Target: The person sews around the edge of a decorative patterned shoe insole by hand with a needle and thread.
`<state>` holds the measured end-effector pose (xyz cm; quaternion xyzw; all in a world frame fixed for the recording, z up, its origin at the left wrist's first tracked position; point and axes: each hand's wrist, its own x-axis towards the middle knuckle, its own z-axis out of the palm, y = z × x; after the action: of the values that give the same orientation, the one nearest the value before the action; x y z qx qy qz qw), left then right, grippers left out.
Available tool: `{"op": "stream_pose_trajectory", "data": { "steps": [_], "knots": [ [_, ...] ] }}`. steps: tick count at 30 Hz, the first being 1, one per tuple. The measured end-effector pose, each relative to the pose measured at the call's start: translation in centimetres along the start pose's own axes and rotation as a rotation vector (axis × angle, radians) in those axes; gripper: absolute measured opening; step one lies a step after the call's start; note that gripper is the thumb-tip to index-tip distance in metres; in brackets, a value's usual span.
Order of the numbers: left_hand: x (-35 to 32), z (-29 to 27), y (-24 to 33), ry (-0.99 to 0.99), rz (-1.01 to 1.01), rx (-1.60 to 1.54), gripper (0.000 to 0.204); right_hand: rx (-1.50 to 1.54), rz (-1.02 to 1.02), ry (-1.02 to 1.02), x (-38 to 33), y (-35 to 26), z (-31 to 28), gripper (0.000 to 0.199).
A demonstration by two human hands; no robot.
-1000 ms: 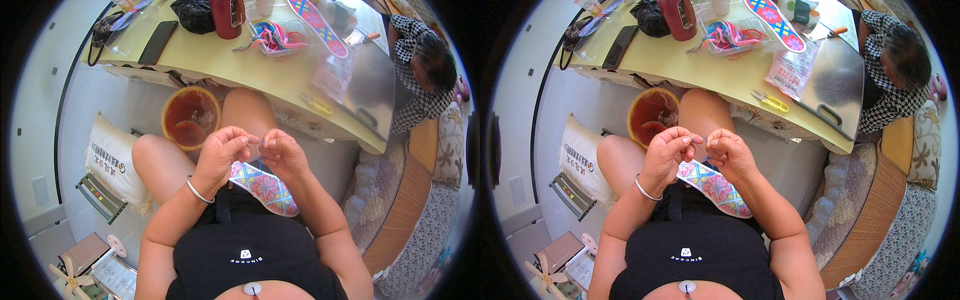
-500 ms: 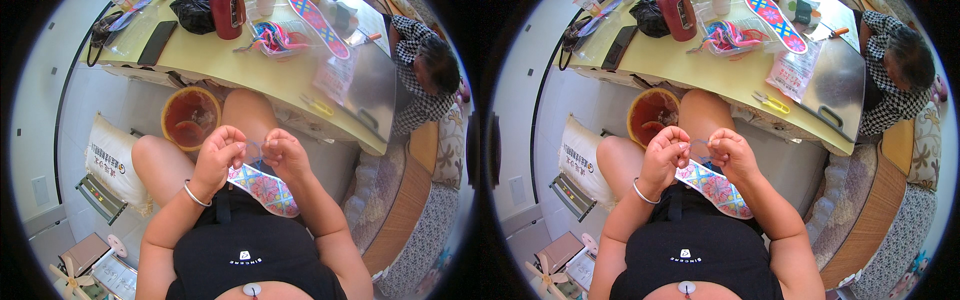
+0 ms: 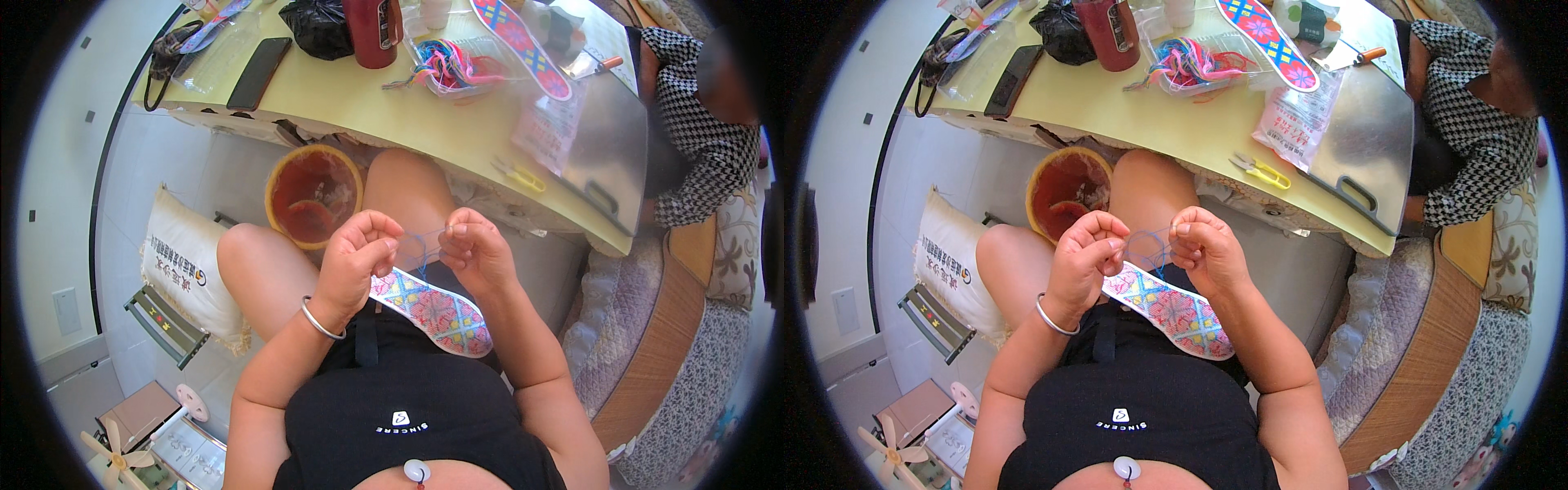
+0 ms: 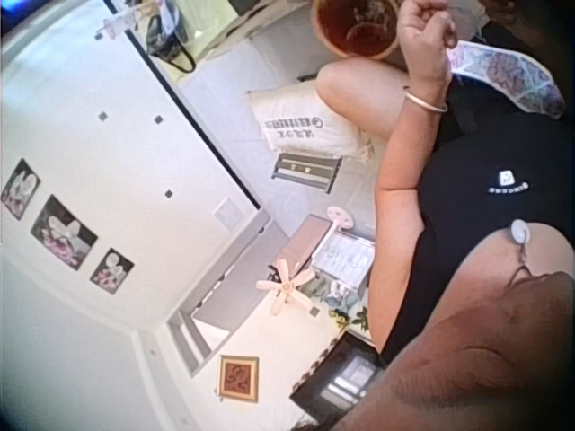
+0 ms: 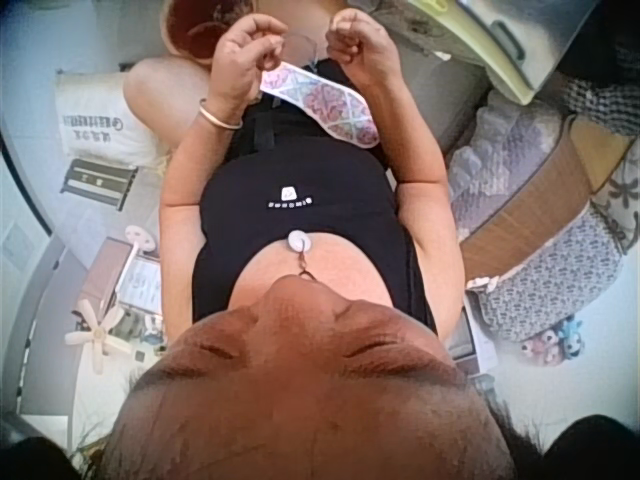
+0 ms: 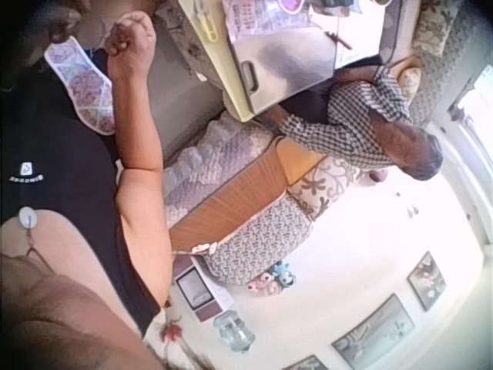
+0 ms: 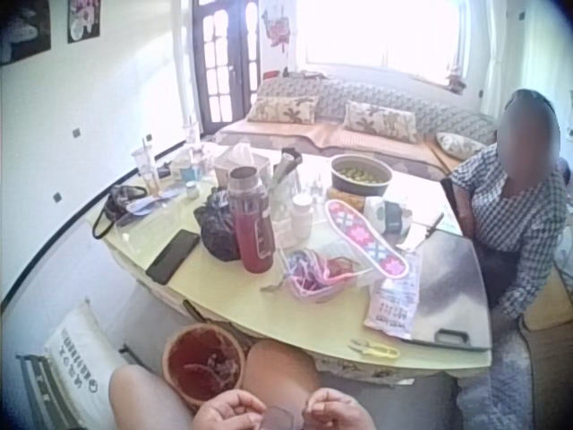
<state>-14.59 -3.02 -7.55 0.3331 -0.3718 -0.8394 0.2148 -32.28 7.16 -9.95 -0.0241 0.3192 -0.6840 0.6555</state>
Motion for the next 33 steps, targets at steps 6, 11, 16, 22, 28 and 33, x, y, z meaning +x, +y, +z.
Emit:
{"op": "stream_pose_trajectory", "data": {
  "steps": [6,11,16,22,28,33],
  "knots": [
    [-0.7,-0.1,1.2,0.032,0.675,0.964,0.031,-0.049,-0.091,0.101,0.8,-1.8,0.1,0.010],
    [-2.2,-1.5,-1.7,-0.658,0.887,1.454,0.038,-0.020,-0.167,0.167,0.8,-2.9,-0.3,0.016],
    [-1.1,-1.6,-5.5,-0.620,1.068,1.619,0.021,0.028,-0.233,0.214,1.1,-2.1,-1.2,0.012],
    [-1.4,-2.1,-2.1,-0.220,0.923,1.192,0.020,0.012,-0.242,0.230,-0.9,-6.5,-0.1,0.021],
    [-3.2,-7.9,6.1,0.602,0.458,0.675,0.014,-0.032,-0.534,0.364,-6.2,-12.6,-0.8,0.016],
    [-3.7,-25.9,8.7,0.840,0.661,0.132,0.024,-0.081,-0.741,0.436,-8.8,-16.2,-1.6,0.012]
  ]
}}
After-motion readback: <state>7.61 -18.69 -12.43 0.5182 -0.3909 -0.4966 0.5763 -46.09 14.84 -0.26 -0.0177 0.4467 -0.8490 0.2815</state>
